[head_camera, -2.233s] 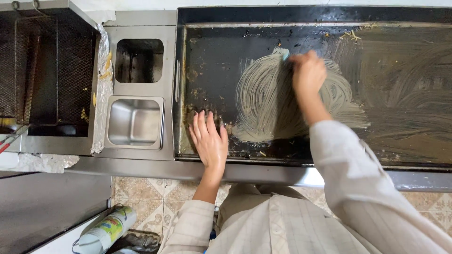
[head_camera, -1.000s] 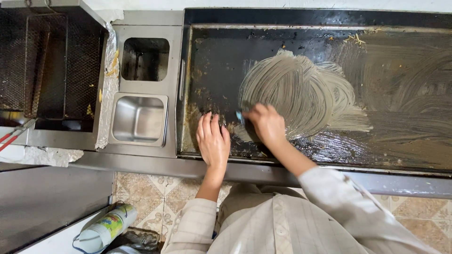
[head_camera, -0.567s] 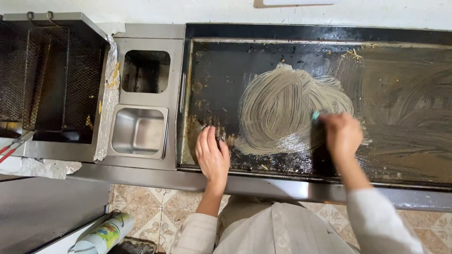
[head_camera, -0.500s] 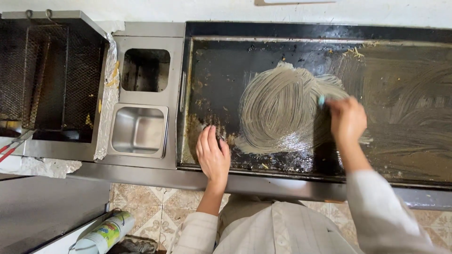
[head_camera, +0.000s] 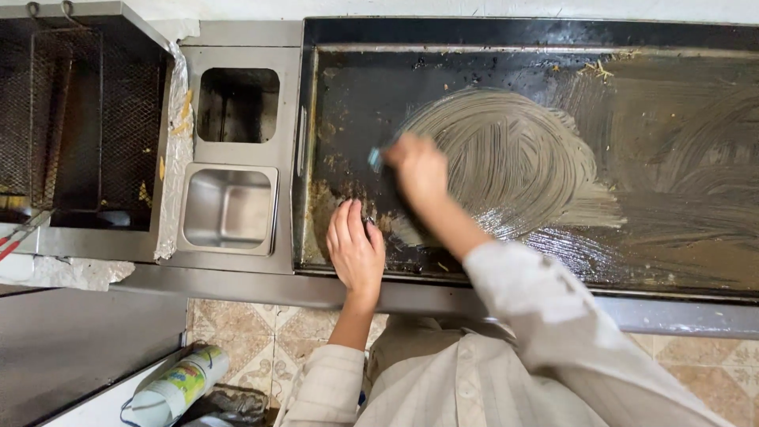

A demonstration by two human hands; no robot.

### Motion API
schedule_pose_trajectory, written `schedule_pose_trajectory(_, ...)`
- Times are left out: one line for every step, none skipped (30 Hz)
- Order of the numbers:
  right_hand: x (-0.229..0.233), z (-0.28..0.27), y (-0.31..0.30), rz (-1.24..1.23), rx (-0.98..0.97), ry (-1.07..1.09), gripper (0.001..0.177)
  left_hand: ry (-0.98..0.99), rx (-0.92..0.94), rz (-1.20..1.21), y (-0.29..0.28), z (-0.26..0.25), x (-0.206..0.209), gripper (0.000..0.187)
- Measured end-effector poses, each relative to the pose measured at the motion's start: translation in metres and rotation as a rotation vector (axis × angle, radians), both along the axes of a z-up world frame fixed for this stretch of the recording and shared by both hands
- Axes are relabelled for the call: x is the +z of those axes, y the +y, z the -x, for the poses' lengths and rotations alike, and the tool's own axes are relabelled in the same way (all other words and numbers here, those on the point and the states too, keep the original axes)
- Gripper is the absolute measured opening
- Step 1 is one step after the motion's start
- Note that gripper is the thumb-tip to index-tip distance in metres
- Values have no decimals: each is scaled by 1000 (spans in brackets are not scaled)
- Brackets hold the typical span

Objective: The person scrubs a large flat griddle surface with a steel wool pad, repeatedly rinsing the pad at the sink and returning to scrub the surface. The person uses circular and linear motions to spread a cleaning paste across the griddle.

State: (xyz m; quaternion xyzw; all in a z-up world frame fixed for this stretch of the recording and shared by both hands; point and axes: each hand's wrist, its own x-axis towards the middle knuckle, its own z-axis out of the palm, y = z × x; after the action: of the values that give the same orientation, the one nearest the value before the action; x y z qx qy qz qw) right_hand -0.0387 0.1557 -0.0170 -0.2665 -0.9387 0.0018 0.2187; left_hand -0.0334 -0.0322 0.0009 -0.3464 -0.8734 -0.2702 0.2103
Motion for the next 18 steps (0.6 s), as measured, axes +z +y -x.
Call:
schedule_pose_trajectory(5,-20,-12,-4,0,5,7,5,0,-4,1,1,-1,42)
schedule_pose_trajectory(10,-41,-23,100,129,-30,2,11,-1,-6,2,2,-3,42)
schedule_pose_trajectory(14,-63,-39,210,257,-70,7,12,-1,-1,-1,1,-4,43)
schedule_pose_trajectory(21,-87,-41,214,257,-70,7,11,-1,2,-2,0,-3,43)
schedule_pose_trajectory(29,-110,-42,248,285,-105,10,4,-5,6,-2,1,-2,42)
schedule_pose_trajectory(37,-133,-42,283,313,-139,12,-4,-8,9,-1,2,-1,42)
schedule_pose_trajectory(32,-157,-35,279,312,-140,12,-4,-9,6,0,1,-1,42)
schedule_pose_trajectory(27,-181,-27,304,245,-131,15,-9,-3,1,1,1,-1,42)
schedule_pose_trajectory(22,-205,-21,330,179,-122,18,-15,4,0,1,1,-1,42)
schedule_pose_trajectory(9,-226,-1,330,179,-124,18,-17,4,-1,1,0,0,42)
schedule_pose_trajectory(-5,-246,19,260,93,-164,18,-18,4,-1,1,0,2,41)
schedule_pose_trajectory(-18,-267,39,189,8,-204,18,-19,4,-2,1,-1,3,40)
schedule_pose_trajectory(-15,-274,61,187,4,-205,18,-21,1,-5,1,-1,5,40)
schedule_pose_trajectory(-12,-282,82,96,-103,-218,17,-23,-2,-5,1,-1,7,40)
schedule_pose_trajectory(-8,-289,104,5,-207,-230,15,-27,-3,-4,1,-2,8,39)
schedule_pose_trajectory(-16,-283,128,3,-208,-231,15,-29,-3,-6,3,-2,9,39)
schedule_pose_trajectory(-25,-277,149,-53,-287,-228,11,-34,-7,-12,2,-2,10,38)
schedule_pose_trajectory(-34,-272,169,-109,-366,-225,11,-39,-11,-18,2,-3,11,37)
